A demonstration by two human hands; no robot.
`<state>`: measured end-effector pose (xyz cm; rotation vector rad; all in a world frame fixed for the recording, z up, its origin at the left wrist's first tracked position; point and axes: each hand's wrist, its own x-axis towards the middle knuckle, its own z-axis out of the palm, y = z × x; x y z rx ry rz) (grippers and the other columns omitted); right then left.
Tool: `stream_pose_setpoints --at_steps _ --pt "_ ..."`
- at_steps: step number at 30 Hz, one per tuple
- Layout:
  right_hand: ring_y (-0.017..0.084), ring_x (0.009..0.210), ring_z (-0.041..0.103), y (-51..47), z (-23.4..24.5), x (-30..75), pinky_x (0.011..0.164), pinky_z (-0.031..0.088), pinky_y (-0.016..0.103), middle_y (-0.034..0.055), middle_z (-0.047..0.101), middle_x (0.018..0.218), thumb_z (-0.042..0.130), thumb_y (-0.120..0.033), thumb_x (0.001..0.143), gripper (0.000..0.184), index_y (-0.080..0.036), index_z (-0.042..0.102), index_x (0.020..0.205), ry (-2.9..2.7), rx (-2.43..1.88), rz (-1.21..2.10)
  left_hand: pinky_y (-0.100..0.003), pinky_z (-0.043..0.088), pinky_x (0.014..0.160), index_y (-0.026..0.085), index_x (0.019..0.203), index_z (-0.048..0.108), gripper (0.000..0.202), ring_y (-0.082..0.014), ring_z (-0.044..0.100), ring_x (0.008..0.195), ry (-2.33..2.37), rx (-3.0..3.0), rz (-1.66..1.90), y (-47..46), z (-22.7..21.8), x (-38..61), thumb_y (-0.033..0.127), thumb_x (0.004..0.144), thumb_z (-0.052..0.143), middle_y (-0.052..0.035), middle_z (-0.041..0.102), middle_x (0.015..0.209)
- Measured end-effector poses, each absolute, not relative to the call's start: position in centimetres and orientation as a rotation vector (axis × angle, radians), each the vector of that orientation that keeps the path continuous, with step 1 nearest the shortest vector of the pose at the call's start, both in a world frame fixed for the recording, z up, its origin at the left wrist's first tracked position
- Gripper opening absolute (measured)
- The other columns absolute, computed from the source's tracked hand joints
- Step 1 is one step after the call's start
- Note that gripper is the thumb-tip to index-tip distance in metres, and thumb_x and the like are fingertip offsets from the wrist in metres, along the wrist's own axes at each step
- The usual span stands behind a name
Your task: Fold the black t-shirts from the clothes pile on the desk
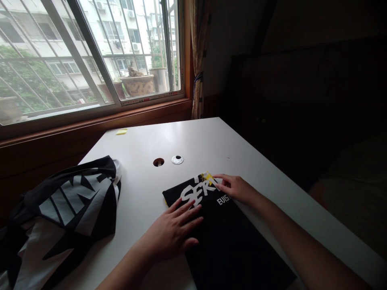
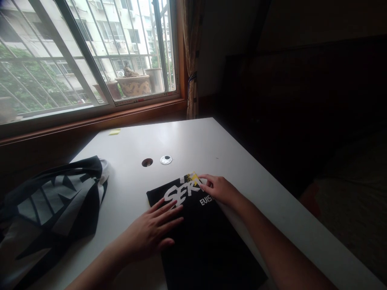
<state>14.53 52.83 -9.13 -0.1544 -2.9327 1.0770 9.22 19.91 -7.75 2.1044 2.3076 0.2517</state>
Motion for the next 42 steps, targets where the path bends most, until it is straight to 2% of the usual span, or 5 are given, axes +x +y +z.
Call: stream_pose_setpoints --at_steps 4,11,17,28,42 --pt "0.019 0.070 0.066 52.9 -9.5 14.5 0.067 0.044 0.029 0.0008 0.073 0.082 0.058 -0.049 0.092 0.048 -0.027 0.062 0.135 -2.949 -0.177 1.040 -0.053 0.016 0.128 0.025 0.159 0.029 0.064 -0.0264 0.021 0.154 2.243 2.077 0.272 19.9 -8.2 9.4 0.056 0.104 0.038 -0.0048 0.025 0.166" --pt "0.019 0.070 0.065 52.8 -9.5 14.4 0.065 0.042 0.028 0.0019 0.072 0.079 0.059 -0.055 0.090 0.035 -0.023 0.070 0.098 -2.957 -0.269 1.006 -0.051 0.016 0.129 0.025 0.160 0.026 0.065 -0.0253 0.020 0.154 2.258 2.047 0.277 19.7 -8.5 9.0 0.057 0.104 0.038 -0.0039 0.023 0.167" --pt "0.021 0.070 0.064 52.9 -9.5 14.5 0.062 0.039 0.029 0.0032 0.072 0.074 0.061 -0.059 0.086 0.039 -0.022 0.073 0.083 -2.963 -0.383 1.032 -0.048 0.016 0.129 0.026 0.160 0.027 0.066 -0.0252 0.024 0.153 2.281 2.075 0.322 19.7 -8.8 9.1 0.056 0.103 0.042 -0.0043 0.027 0.166" --pt "0.019 0.061 0.055 53.3 -9.1 14.9 0.056 0.031 0.031 0.0040 0.065 0.063 0.064 -0.067 0.079 0.050 -0.019 0.068 0.067 -3.142 -0.402 1.046 -0.050 0.016 0.129 0.025 0.160 0.027 0.066 -0.0258 0.024 0.154 2.268 2.067 0.309 19.8 -8.7 9.1 0.056 0.103 0.041 -0.0051 0.026 0.166" --pt "0.019 0.063 0.054 53.4 -8.6 15.1 0.055 0.030 0.030 0.0037 0.065 0.066 0.063 -0.065 0.081 0.047 -0.020 0.065 0.068 -3.163 -0.308 1.015 -0.051 0.020 0.128 0.028 0.160 0.025 0.065 -0.0257 0.025 0.153 2.327 2.052 0.269 19.5 -8.9 8.5 0.051 0.103 0.046 -0.0022 0.029 0.165"
